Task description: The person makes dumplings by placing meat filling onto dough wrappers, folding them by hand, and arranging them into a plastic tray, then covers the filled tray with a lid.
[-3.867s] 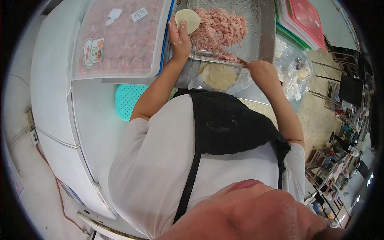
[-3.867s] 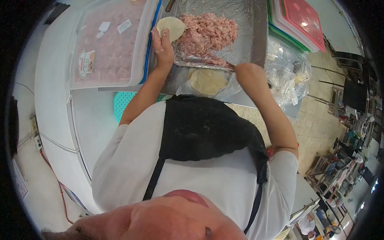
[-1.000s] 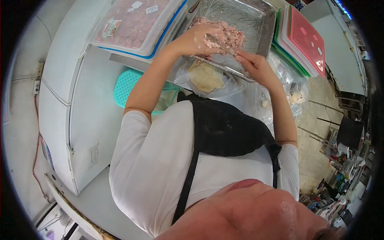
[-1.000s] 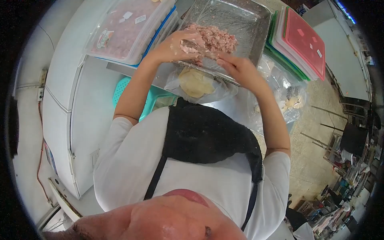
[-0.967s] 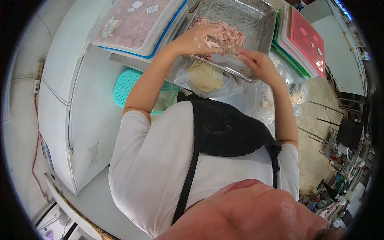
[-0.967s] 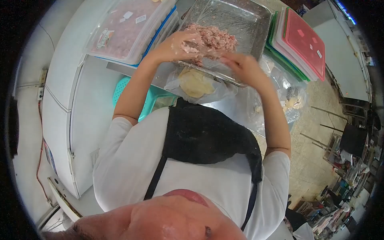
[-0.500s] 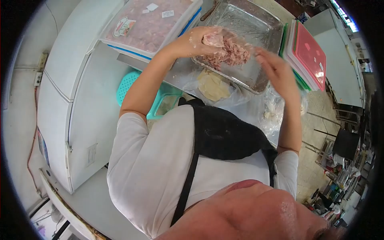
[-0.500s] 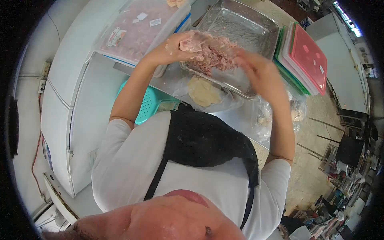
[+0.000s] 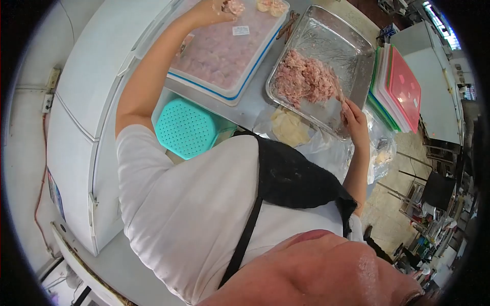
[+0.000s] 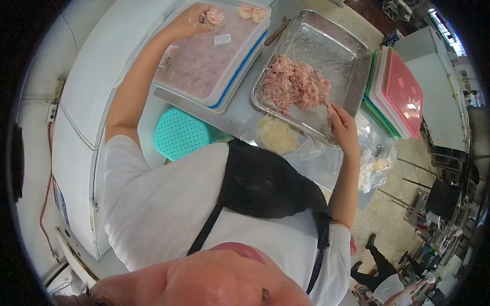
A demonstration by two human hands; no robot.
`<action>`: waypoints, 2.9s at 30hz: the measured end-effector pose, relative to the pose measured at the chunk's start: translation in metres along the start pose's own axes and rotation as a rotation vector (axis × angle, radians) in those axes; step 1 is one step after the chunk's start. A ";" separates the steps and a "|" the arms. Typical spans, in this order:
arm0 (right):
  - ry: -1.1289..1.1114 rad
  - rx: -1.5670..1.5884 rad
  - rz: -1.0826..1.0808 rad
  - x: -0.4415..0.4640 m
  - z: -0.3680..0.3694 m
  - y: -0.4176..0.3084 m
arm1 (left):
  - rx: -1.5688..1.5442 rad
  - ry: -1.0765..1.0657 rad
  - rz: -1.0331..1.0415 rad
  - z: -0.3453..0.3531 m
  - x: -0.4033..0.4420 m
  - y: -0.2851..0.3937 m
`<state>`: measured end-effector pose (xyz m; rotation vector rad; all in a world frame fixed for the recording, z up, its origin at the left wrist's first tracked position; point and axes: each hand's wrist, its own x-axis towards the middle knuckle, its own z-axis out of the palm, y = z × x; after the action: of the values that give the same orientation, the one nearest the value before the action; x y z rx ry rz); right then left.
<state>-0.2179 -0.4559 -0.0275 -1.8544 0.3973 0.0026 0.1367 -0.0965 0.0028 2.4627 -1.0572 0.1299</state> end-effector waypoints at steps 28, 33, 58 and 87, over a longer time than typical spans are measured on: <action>-0.095 -1.352 -0.218 0.042 -0.088 0.011 | -0.629 -0.236 0.173 -0.052 -0.084 0.191; -0.029 -1.399 -0.558 0.021 -0.022 0.057 | -0.825 -0.477 0.169 0.063 -0.132 0.219; -0.216 -1.373 -0.619 0.000 -0.010 0.039 | -0.372 -0.143 0.271 0.219 -0.185 0.221; -0.293 -0.593 -0.304 0.029 0.053 0.012 | -0.780 -0.385 0.214 0.154 -0.153 0.204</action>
<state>-0.1839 -0.4181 -0.0616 -2.4393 -0.1118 0.2020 -0.1283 -0.1860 -0.0988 1.6917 -1.2241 -0.6012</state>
